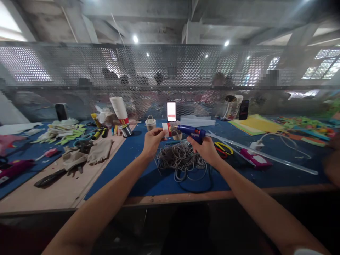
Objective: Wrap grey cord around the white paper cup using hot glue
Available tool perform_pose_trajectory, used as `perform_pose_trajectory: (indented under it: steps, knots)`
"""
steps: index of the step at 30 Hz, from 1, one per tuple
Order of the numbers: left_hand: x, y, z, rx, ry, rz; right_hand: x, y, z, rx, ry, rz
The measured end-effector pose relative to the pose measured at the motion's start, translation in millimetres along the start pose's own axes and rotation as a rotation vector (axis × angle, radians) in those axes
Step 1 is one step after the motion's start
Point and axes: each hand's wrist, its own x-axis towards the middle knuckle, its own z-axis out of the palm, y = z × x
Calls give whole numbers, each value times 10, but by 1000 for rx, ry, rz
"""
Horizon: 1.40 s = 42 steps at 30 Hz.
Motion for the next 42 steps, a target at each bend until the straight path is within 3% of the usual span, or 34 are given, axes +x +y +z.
perform_pose_trajectory:
  steps: [8, 19, 42]
  knots:
    - [6, -30, -15, 127, 11, 100, -38, 61, 74, -219, 3, -82]
    - [-22, 20, -2, 182, 29, 103, -33, 118, 74, -409, -6, -148]
    - [-40, 56, 20, 168, 16, 133, -32, 97, 70, -437, -7, -134]
